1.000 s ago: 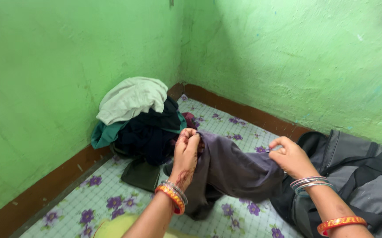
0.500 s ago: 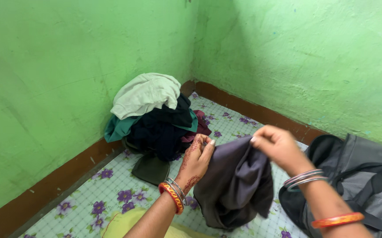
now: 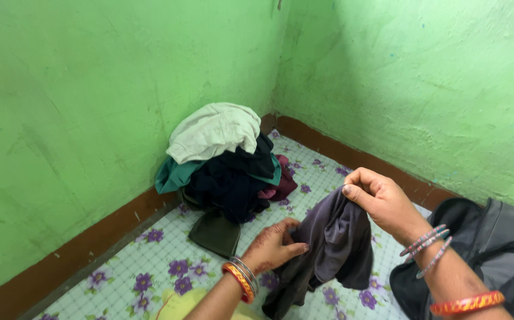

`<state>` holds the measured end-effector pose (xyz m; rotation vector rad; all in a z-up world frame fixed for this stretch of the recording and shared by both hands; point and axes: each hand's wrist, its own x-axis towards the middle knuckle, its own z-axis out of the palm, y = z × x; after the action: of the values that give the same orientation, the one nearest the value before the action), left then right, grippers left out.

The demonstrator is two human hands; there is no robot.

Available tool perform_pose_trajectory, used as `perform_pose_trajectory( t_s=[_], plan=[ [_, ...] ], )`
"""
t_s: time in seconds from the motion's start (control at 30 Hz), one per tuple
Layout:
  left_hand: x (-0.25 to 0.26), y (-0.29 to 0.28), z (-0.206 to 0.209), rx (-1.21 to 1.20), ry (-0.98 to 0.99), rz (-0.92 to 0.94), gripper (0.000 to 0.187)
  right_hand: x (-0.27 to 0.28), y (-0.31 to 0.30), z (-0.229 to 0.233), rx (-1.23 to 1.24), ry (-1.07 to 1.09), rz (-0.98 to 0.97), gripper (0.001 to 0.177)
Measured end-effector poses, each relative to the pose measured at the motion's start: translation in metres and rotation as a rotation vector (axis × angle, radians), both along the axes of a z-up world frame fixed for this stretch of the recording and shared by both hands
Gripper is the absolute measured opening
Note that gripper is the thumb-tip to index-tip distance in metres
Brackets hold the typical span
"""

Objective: The person picks up clothing items from a bag and a pile, holds them up, and folds them one by one on the floor.

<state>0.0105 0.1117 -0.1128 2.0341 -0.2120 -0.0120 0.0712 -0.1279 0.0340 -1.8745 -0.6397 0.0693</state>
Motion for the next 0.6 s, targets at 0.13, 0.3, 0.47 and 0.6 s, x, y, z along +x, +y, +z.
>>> perform_pose_trajectory(
  t_s=[0.13, 0.3, 0.47, 0.6],
  plan=[
    [0.004, -0.004, 0.012, -0.171, -0.115, 0.054, 0.057, 0.010, 0.012, -0.002, 0.049, 0.024, -0.063, 0.014],
    [-0.007, 0.000, 0.046, -0.089, -0.013, 0.054, 0.093, 0.017, 0.041, -0.011, -0.025, 0.057, 0.060, 0.014],
    [0.007, 0.006, 0.063, -0.356, -0.037, 0.276, 0.028, 0.014, 0.061, -0.036, 0.011, 0.076, 0.037, 0.047],
    [0.022, 0.026, 0.081, -0.311, -0.102, 0.324, 0.031, 0.028, 0.064, -0.083, -0.303, 0.228, -0.075, 0.096]
  ],
)
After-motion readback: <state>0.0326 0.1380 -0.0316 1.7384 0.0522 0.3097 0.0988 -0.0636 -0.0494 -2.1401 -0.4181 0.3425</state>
